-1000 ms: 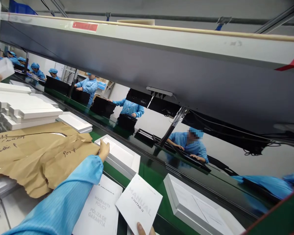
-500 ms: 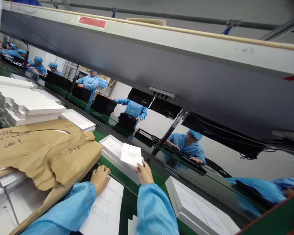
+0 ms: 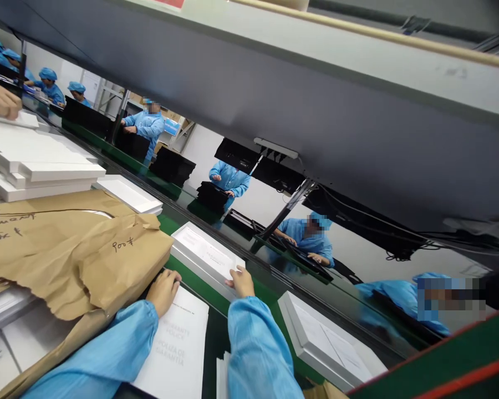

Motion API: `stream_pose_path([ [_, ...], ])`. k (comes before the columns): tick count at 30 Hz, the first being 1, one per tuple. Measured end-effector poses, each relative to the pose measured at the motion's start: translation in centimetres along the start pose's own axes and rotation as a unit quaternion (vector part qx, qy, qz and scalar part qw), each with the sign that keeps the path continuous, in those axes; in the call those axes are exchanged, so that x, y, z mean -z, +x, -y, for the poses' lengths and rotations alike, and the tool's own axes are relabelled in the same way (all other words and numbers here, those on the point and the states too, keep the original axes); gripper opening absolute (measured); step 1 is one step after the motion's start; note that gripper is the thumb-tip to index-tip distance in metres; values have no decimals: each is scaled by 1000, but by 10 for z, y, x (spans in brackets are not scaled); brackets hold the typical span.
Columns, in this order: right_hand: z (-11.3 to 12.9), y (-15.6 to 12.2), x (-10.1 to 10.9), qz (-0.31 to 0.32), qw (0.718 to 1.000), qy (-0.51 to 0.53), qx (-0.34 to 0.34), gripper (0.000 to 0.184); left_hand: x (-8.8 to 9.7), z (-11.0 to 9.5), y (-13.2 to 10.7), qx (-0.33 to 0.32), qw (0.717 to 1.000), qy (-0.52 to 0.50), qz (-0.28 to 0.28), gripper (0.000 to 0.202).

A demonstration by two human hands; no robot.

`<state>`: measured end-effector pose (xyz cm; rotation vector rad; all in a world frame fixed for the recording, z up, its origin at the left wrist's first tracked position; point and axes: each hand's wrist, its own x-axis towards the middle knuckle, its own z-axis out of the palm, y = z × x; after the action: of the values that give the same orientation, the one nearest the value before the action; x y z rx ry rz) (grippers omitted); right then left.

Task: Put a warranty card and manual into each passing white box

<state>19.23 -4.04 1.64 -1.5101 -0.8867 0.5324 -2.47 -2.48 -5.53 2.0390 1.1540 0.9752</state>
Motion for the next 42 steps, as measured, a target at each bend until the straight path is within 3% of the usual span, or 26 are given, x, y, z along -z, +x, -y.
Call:
stream_pose_path([
  [3, 4, -41, 12, 13, 997, -75, 7, 22, 7, 5, 6, 8, 998, -58, -20, 22],
  [7, -2, -124, 13, 71, 987, -135, 48, 19, 17, 7, 10, 14, 998, -58, 2, 24],
  [10, -16, -183, 5, 146, 928, -289, 183, 28, 27, 2, 7, 2, 999, -33, 27, 20],
  [12, -27, -209, 0, 166, 886, -379, 210, 34, 33, -4, 2, 8, 999, -7, 39, 17],
  [14, -37, -221, -3, 146, 851, -455, 217, 38, 37, -14, -7, 29, 998, 26, 48, 15],
  [18, -46, -221, 0, 98, 817, -524, 221, 43, 41, -35, -23, 74, 992, 87, 62, 19],
  [21, -48, -220, 3, 98, 819, -517, 229, 39, 42, -41, -25, 79, 990, 91, 79, 28],
  [23, -49, -222, 3, 99, 826, -509, 218, 39, 42, -39, -22, 69, 991, 21, 109, 39],
  [26, -48, -228, -3, 98, 837, -504, 191, 42, 37, -35, -18, 42, 972, -107, 205, 44],
  [29, -44, -224, 0, 113, 846, -490, 181, 41, 28, -35, -19, -3, 939, -156, 307, 37],
  [31, -39, -212, 14, 112, 857, -470, 181, 41, 22, -34, -21, -3, 934, -190, 304, 34],
  [34, -36, -187, 55, 79, 872, -454, 162, 43, 14, -31, -23, 56, 929, -272, 246, 38],
  [38, -42, -161, 108, 69, 871, -484, 41, 51, 3, -27, -27, 109, 894, -372, 226, 44],
  [42, -51, -154, 122, 65, 874, -481, 27, 31, -2, -29, -31, 131, 874, -409, 228, 45],
])
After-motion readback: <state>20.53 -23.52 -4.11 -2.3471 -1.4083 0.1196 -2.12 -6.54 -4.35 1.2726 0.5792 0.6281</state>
